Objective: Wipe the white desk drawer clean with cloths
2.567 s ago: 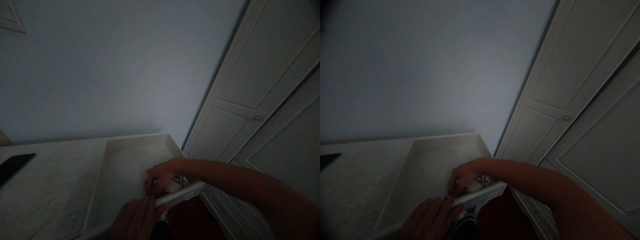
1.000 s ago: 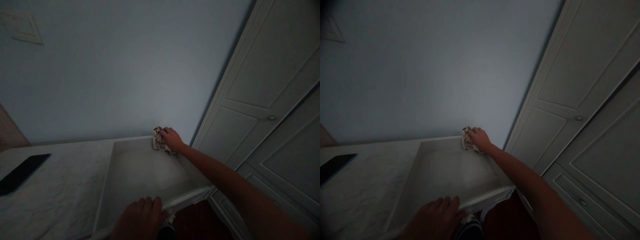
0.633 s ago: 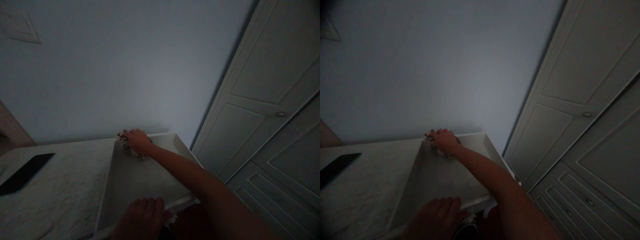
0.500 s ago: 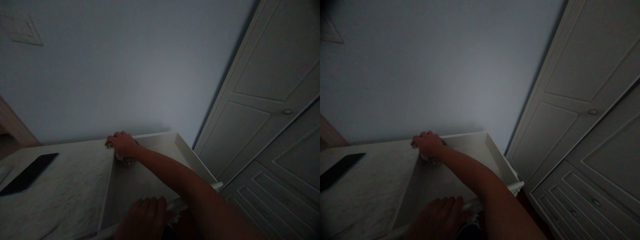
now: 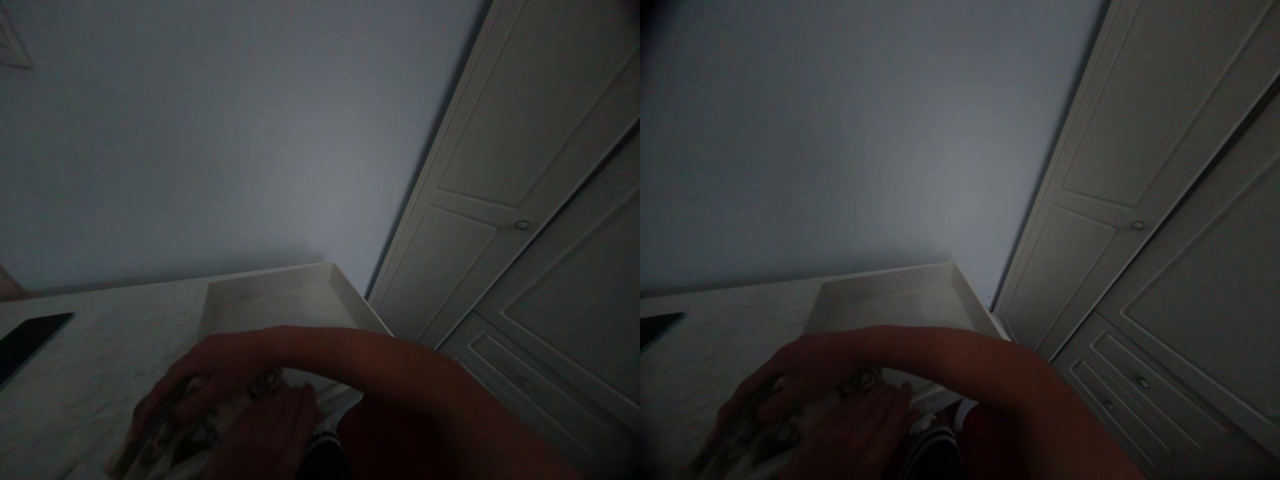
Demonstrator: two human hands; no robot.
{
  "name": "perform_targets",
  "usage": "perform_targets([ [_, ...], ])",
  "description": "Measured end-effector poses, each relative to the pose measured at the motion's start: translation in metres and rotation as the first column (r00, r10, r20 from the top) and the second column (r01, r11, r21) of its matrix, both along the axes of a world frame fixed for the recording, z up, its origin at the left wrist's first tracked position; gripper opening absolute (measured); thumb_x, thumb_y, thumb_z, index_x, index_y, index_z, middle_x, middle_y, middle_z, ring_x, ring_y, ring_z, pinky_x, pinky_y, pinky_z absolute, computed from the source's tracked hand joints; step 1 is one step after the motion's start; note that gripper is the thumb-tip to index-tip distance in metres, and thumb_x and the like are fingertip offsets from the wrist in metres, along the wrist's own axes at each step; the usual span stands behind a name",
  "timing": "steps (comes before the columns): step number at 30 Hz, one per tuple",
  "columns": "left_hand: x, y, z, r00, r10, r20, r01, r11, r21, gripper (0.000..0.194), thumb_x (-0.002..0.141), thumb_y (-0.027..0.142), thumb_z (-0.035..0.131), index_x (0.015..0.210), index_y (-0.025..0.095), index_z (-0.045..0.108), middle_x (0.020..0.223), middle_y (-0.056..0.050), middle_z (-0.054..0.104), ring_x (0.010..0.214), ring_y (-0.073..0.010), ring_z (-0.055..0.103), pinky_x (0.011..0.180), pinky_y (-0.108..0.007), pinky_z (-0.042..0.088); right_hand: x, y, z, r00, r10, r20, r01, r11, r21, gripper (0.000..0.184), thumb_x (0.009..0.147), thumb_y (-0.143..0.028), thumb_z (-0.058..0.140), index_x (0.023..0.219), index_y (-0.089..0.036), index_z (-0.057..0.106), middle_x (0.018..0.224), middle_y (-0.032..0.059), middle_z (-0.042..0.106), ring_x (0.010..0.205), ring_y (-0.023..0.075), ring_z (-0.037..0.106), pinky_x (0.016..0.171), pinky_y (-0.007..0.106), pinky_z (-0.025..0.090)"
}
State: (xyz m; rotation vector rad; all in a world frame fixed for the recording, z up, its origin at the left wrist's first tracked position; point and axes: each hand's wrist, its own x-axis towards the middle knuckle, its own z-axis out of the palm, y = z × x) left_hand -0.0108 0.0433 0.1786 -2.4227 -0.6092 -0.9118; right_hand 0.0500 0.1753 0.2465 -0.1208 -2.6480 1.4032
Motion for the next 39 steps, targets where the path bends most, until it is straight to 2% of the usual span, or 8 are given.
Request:
perform_targets([
  [4,-0.010,-0.003,0.003,0.996,-0.091,0.017,0.089,0.993,0.077,0.039,0.102,0.015,0.038,0.122,0.026,0.070,0.115,0.003,0.078,0.112,-0.0157,0.060,0.103,-0.034,0.040,0.024,-0.010,-0.003,1.000,-0.024,-0.013,0.019,0.942,-0.336,0.015,0.096,-0.021,0.064,0.105,-0.012,0.072,0.110,0.0057,0.075,0.103,0.0166,0.070,0.100,0.024,0.049],
  [9,-0.016,-0.007,0.004,0.999,-0.015,0.041,0.012,0.998,0.069,0.037,0.101,0.023,0.050,0.131,0.036,0.069,0.126,0.008,0.075,0.117,-0.0139,0.054,0.108,-0.033,0.037,0.065,-0.009,-0.014,0.971,-0.108,0.212,0.189,0.893,-0.408,0.016,0.091,-0.011,0.066,0.103,-0.012,0.076,0.104,0.0016,0.076,0.101,0.0148,0.070,0.097,0.020,0.049],
  [14,-0.017,-0.003,0.006,0.991,0.017,0.131,-0.005,0.996,-0.093,0.033,0.101,0.033,0.059,0.133,0.035,0.066,0.127,0.001,0.075,0.118,-0.0189,0.061,0.109,-0.040,0.038,0.112,-0.013,-0.023,0.868,-0.177,0.463,0.337,0.896,-0.288,0.016,0.085,-0.004,0.066,0.096,-0.009,0.077,0.089,0.0002,0.076,0.094,0.0149,0.070,0.090,0.022,0.051],
  [19,-0.010,-0.004,0.005,0.969,0.229,-0.091,-0.244,0.943,-0.227,0.026,0.099,0.043,0.061,0.108,0.021,0.073,0.089,-0.003,0.076,0.075,-0.0221,0.070,0.070,-0.037,0.049,0.161,-0.030,-0.015,0.804,-0.196,0.561,0.354,0.916,-0.188,0.021,0.087,-0.015,0.071,0.106,-0.015,0.079,0.102,0.0008,0.078,0.098,0.0162,0.070,0.093,0.026,0.052],
  [24,-0.005,-0.006,-0.002,0.942,0.285,-0.178,-0.321,0.920,-0.226,0.029,0.099,0.045,0.059,0.086,0.021,0.069,0.068,-0.001,0.069,0.059,-0.0222,0.068,0.058,-0.033,0.047,0.200,-0.043,-0.005,0.680,-0.361,0.638,0.316,0.930,0.189,0.030,0.080,-0.013,0.074,0.109,-0.020,0.080,0.099,0.0023,0.075,0.091,0.0187,0.069,0.084,0.027,0.052],
  [30,-0.012,-0.001,-0.011,0.969,0.224,-0.101,-0.241,0.948,-0.209,0.028,0.103,0.042,0.052,0.090,0.024,0.069,0.070,-0.001,0.067,0.061,-0.0192,0.065,0.057,-0.030,0.043,0.217,-0.050,-0.009,0.535,-0.711,0.457,0.213,0.637,0.741,0.040,0.092,-0.028,0.069,0.132,-0.028,0.068,0.118,0.0118,0.067,0.095,0.0272,0.068,0.077,0.036,0.051],
  [35,-0.018,0.002,-0.011,0.993,0.111,-0.042,-0.118,0.941,-0.317,0.021,0.101,0.038,0.055,0.095,0.025,0.070,0.073,-0.001,0.068,0.064,-0.0155,0.063,0.057,-0.026,0.042,0.211,-0.006,-0.028,0.524,-0.801,0.291,0.161,0.429,0.889,0.034,0.103,-0.032,0.055,0.136,-0.026,0.062,0.121,0.0139,0.065,0.103,0.0270,0.067,0.082,0.038,0.053],
  [39,-0.015,0.000,-0.007,0.982,0.157,-0.101,-0.179,0.946,-0.270,0.024,0.102,0.039,0.054,0.092,0.025,0.070,0.072,-0.001,0.068,0.064,-0.0160,0.063,0.059,-0.027,0.043,0.182,0.038,-0.037,0.564,-0.791,0.238,0.166,0.391,0.905,0.033,0.103,-0.028,0.056,0.135,-0.023,0.063,0.126,0.0148,0.065,0.108,0.0269,0.066,0.087,0.039,0.053],
])
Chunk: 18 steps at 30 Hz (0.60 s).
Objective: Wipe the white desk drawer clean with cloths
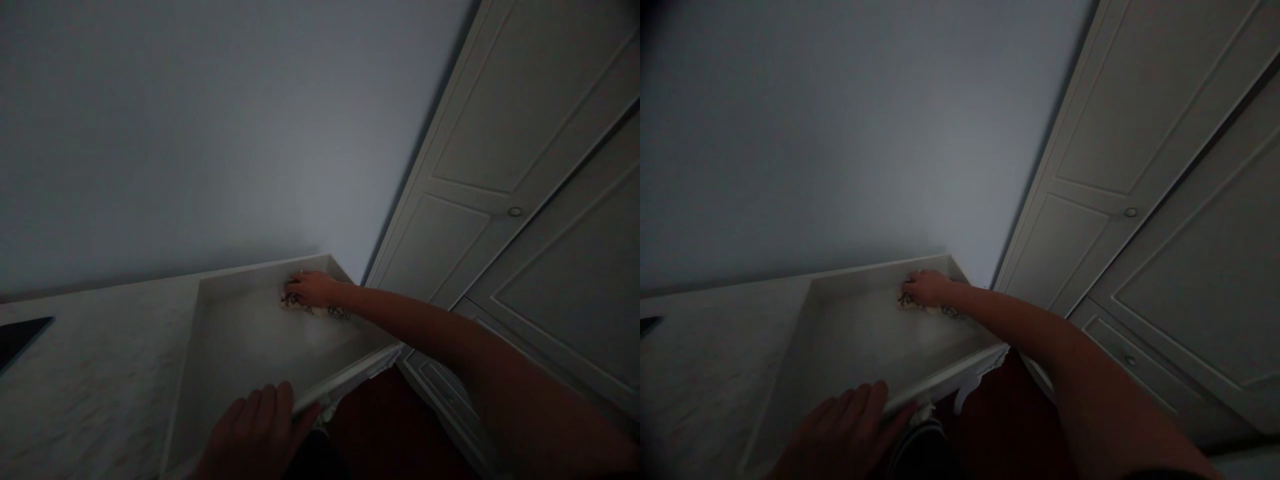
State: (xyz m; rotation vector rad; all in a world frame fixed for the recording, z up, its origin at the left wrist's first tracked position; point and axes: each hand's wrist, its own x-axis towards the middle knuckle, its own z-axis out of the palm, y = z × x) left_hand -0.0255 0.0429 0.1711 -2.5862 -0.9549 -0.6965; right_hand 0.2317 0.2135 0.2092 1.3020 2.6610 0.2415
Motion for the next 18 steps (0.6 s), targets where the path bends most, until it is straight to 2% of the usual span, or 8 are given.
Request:
perform_targets([
  [3,0.005,-0.004,0.004,0.994,0.079,-0.074,-0.074,0.995,0.069,0.030,0.103,0.043,0.053,0.088,0.024,0.069,0.070,-0.001,0.066,0.063,-0.0204,0.064,0.059,-0.033,0.045,-0.043,0.016,-0.010,0.993,0.115,-0.033,-0.115,0.993,-0.003,0.033,0.103,-0.025,0.055,0.135,-0.022,0.062,0.131,0.0139,0.066,0.114,0.0260,0.065,0.092,0.038,0.052],
  [5,0.007,-0.006,0.006,0.989,0.082,-0.122,-0.067,0.991,0.117,0.030,0.103,0.043,0.051,0.088,0.024,0.069,0.070,-0.001,0.065,0.062,-0.0224,0.065,0.058,-0.035,0.045,-0.077,0.016,-0.019,0.972,0.216,-0.087,-0.217,0.976,0.003,0.034,0.104,-0.027,0.053,0.137,-0.021,0.059,0.133,0.0132,0.066,0.111,0.0253,0.067,0.088,0.037,0.052],
  [8,0.007,-0.006,0.008,0.988,0.064,-0.139,-0.040,0.985,0.168,0.028,0.103,0.042,0.051,0.089,0.025,0.069,0.070,0.000,0.065,0.060,-0.0226,0.064,0.057,-0.035,0.043,-0.120,0.003,-0.028,0.927,0.335,-0.167,-0.342,0.940,-0.017,0.035,0.104,-0.029,0.053,0.139,-0.022,0.058,0.135,0.0109,0.066,0.106,0.0248,0.069,0.081,0.035,0.052],
  [10,0.007,-0.005,0.009,0.990,0.100,-0.101,-0.080,0.980,0.182,0.033,0.102,0.047,0.052,0.083,0.024,0.067,0.066,-0.001,0.063,0.058,-0.0230,0.063,0.056,-0.035,0.042,-0.136,-0.012,-0.028,0.894,0.393,-0.213,-0.414,0.908,-0.064,0.036,0.103,-0.028,0.054,0.139,-0.021,0.059,0.136,0.0104,0.066,0.108,0.0235,0.069,0.080,0.033,0.051],
  [13,0.009,-0.005,0.009,0.989,0.137,-0.055,-0.125,0.975,0.185,0.040,0.100,0.054,0.054,0.076,0.023,0.063,0.063,-0.001,0.060,0.057,-0.0225,0.063,0.057,-0.036,0.042,-0.132,-0.037,-0.018,0.829,0.513,-0.224,-0.546,0.829,-0.123,0.036,0.101,-0.028,0.059,0.137,-0.023,0.062,0.137,0.0090,0.067,0.111,0.0215,0.067,0.085,0.032,0.050],
  [15,0.010,-0.005,0.008,0.990,0.134,-0.053,-0.122,0.974,0.189,0.040,0.100,0.054,0.054,0.079,0.022,0.065,0.066,-0.001,0.063,0.060,-0.0222,0.064,0.059,-0.035,0.043,-0.115,-0.053,-0.009,0.800,0.578,-0.162,-0.597,0.793,-0.119,0.037,0.099,-0.027,0.062,0.136,-0.027,0.064,0.137,0.0077,0.068,0.110,0.0239,0.067,0.095,0.039,0.047],
  [18,0.011,-0.005,0.005,0.990,0.136,-0.045,-0.125,0.972,0.197,0.039,0.101,0.054,0.053,0.085,0.021,0.068,0.069,-0.002,0.066,0.063,-0.0215,0.066,0.060,-0.035,0.043,-0.073,-0.065,0.001,0.830,0.544,-0.122,-0.556,0.823,-0.117,0.050,0.094,-0.038,0.068,0.143,-0.033,0.062,0.144,0.0080,0.063,0.123,0.0324,0.060,0.107,0.053,0.039],
])
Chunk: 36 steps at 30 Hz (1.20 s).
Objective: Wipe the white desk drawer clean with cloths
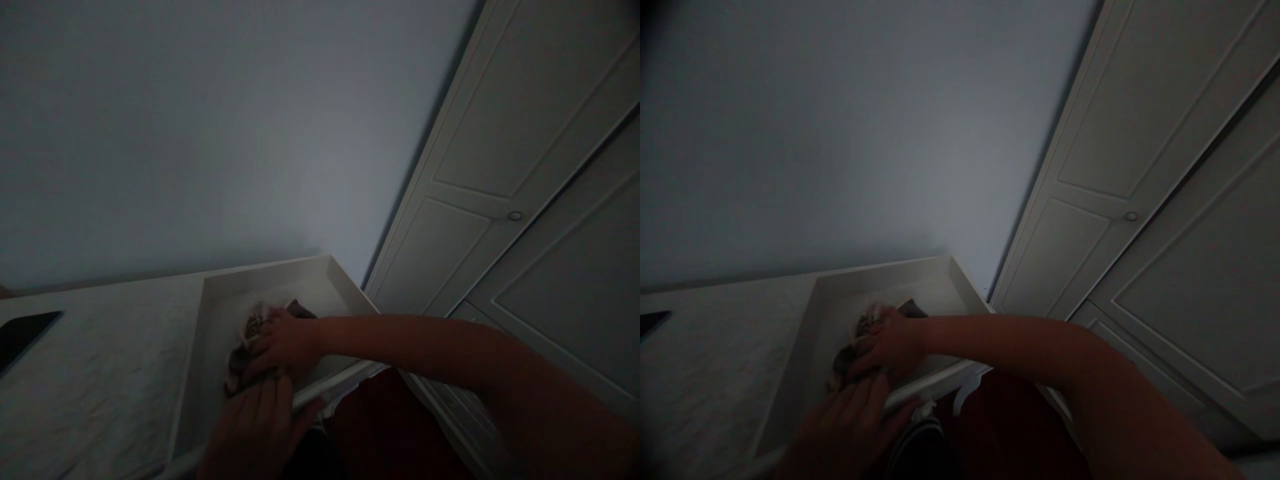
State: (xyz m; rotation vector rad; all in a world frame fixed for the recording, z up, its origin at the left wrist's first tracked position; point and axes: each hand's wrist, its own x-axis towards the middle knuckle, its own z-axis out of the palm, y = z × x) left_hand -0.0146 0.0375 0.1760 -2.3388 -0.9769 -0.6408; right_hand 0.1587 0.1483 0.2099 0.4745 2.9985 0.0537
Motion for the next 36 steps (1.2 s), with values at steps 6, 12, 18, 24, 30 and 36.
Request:
perform_targets([
  [6,0.000,-0.001,0.001,1.000,-0.011,-0.011,0.011,1.000,-0.018,0.039,0.100,0.054,0.054,0.080,0.023,0.065,0.064,0.000,0.061,0.058,-0.0196,0.061,0.059,-0.034,0.041,0.070,0.030,-0.008,0.907,-0.420,-0.028,0.416,0.904,-0.100,0.068,0.091,-0.058,0.072,0.153,-0.038,0.053,0.163,0.0147,0.040,0.141,0.0366,0.046,0.108,0.054,0.045],
  [12,0.003,-0.005,0.006,0.999,0.022,0.036,-0.019,0.997,-0.081,0.039,0.103,0.051,0.051,0.083,0.022,0.067,0.067,-0.001,0.064,0.064,-0.0194,0.061,0.063,-0.033,0.040,0.031,0.071,-0.018,0.747,-0.664,-0.033,0.662,0.748,-0.043,0.063,0.091,-0.054,0.071,0.149,-0.033,0.059,0.145,0.0180,0.056,0.125,0.0369,0.060,0.097,0.055,0.054],
  [18,0.002,-0.001,0.000,0.997,-0.030,0.078,0.032,0.999,-0.027,0.040,0.101,0.053,0.055,0.075,0.022,0.063,0.063,-0.001,0.061,0.059,-0.0218,0.061,0.062,-0.036,0.037,-0.053,0.063,-0.023,0.902,-0.406,-0.148,0.403,0.914,-0.053,0.064,0.092,-0.057,0.069,0.147,-0.025,0.060,0.139,0.0159,0.064,0.123,0.0330,0.063,0.102,0.049,0.053],
  [24,0.003,0.001,-0.003,0.994,-0.016,0.104,0.017,1.000,-0.008,0.039,0.099,0.054,0.057,0.080,0.022,0.064,0.068,-0.003,0.067,0.063,-0.0233,0.066,0.064,-0.037,0.040,-0.051,0.030,-0.025,0.983,-0.144,-0.115,0.119,0.972,-0.202,0.046,0.092,-0.039,0.074,0.132,-0.016,0.069,0.128,0.0166,0.070,0.116,0.0302,0.066,0.101,0.043,0.051],
  [30,0.004,0.000,-0.002,0.994,-0.016,0.109,0.019,1.000,-0.025,0.039,0.101,0.055,0.054,0.096,0.020,0.070,0.073,-0.002,0.069,0.064,-0.0219,0.066,0.064,-0.037,0.041,0.032,0.007,-0.018,0.987,-0.077,-0.141,0.011,0.908,-0.419,0.033,0.086,-0.032,0.080,0.113,-0.015,0.073,0.116,0.0121,0.070,0.113,0.0249,0.063,0.103,0.035,0.048],
  [36,0.004,-0.002,-0.002,0.992,0.000,0.123,-0.001,1.000,0.010,0.039,0.099,0.055,0.057,0.078,0.022,0.063,0.063,0.000,0.060,0.059,-0.0189,0.059,0.062,-0.035,0.038,0.094,0.035,-0.006,0.802,-0.596,0.041,0.586,0.772,-0.246,0.055,0.074,-0.037,0.089,0.122,-0.019,0.070,0.124,0.0116,0.064,0.114,0.0271,0.064,0.100,0.037,0.051],
])
